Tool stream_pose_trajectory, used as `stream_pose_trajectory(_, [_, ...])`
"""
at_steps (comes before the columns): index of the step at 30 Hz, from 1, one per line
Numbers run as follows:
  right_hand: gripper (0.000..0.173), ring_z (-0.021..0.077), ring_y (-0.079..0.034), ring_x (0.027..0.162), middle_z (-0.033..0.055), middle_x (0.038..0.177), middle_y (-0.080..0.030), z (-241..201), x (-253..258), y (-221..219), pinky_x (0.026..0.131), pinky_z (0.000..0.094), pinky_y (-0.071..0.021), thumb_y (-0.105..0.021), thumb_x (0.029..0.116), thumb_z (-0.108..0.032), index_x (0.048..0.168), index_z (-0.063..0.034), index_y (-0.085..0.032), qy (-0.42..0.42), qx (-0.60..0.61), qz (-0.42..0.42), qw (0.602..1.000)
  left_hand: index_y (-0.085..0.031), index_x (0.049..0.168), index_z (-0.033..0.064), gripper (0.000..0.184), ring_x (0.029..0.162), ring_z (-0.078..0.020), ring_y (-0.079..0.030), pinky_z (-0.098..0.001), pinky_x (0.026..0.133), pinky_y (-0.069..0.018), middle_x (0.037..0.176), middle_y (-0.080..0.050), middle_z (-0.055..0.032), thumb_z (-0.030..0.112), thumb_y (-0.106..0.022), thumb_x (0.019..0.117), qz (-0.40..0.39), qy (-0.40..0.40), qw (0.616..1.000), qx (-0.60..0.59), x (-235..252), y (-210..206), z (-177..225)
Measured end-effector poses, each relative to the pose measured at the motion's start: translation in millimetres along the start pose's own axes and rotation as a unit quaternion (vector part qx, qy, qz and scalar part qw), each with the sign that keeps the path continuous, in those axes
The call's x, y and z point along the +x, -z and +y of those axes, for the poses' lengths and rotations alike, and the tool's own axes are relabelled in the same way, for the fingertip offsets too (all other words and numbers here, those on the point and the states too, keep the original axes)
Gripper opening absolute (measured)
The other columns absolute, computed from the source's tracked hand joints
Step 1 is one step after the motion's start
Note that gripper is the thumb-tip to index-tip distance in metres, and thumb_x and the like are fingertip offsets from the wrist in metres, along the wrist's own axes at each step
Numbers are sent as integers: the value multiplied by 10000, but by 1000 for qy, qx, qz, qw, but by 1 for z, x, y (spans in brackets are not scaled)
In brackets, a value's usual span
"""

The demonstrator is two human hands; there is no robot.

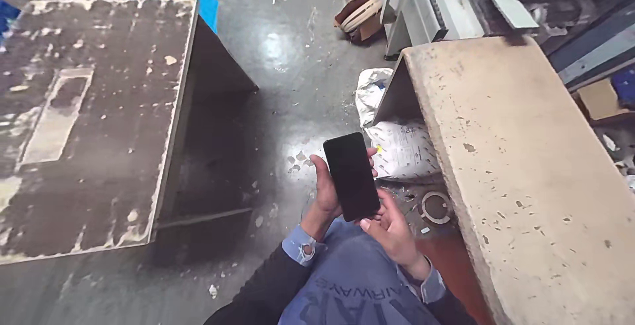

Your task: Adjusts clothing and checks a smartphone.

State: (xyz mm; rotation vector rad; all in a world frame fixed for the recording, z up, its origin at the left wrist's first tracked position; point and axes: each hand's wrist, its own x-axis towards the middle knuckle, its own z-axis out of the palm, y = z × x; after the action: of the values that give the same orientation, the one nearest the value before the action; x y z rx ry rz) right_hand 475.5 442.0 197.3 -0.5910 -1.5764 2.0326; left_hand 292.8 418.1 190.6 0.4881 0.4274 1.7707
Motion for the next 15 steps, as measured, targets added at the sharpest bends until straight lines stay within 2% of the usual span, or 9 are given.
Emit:
stream_pose_trajectory(3, [640,221,-730,937,154,1118,-709,1,3,0,807,384,-636,-689,937,-169,1428,89,-372,-2,-25,-20,999,-572,1400,70,1090,1048,-267,-675,-417,923,-567,1256,-657,-185,948,-358,790,-7,-15,1000,-1,-1,3,3])
stream_pose_trajectory(5, [580,205,-723,922,143,1089,-715,0,7,1,793,368,-627,-665,953,-192,1388,99,-418,-3,-38,-24,999,-578,1384,69,1072,1051,-262,-674,-412,922,-566,1253,-658,-180,941,-365,797,-11,-15,1000,-5,-3,5,4])
stream_pose_trajectory(9, [459,196,-719,910,135,1073,-722,-2,14,2,769,354,-624,-610,973,-149,1337,97,-478,-15,-52,-14,998,-576,1389,51,1087,1061,-263,-677,-425,937,-571,1227,-666,-175,939,-325,814,0,-23,1000,13,-6,8,2])
stream_pose_trajectory(15, [382,192,-724,908,134,1054,-731,-4,20,1,784,350,-626,-622,968,-97,1290,86,-524,-25,-52,-1,998,-580,1387,84,1042,1076,-256,-675,-426,943,-567,1275,-655,-165,925,-315,833,18,-26,999,10,-9,10,1])
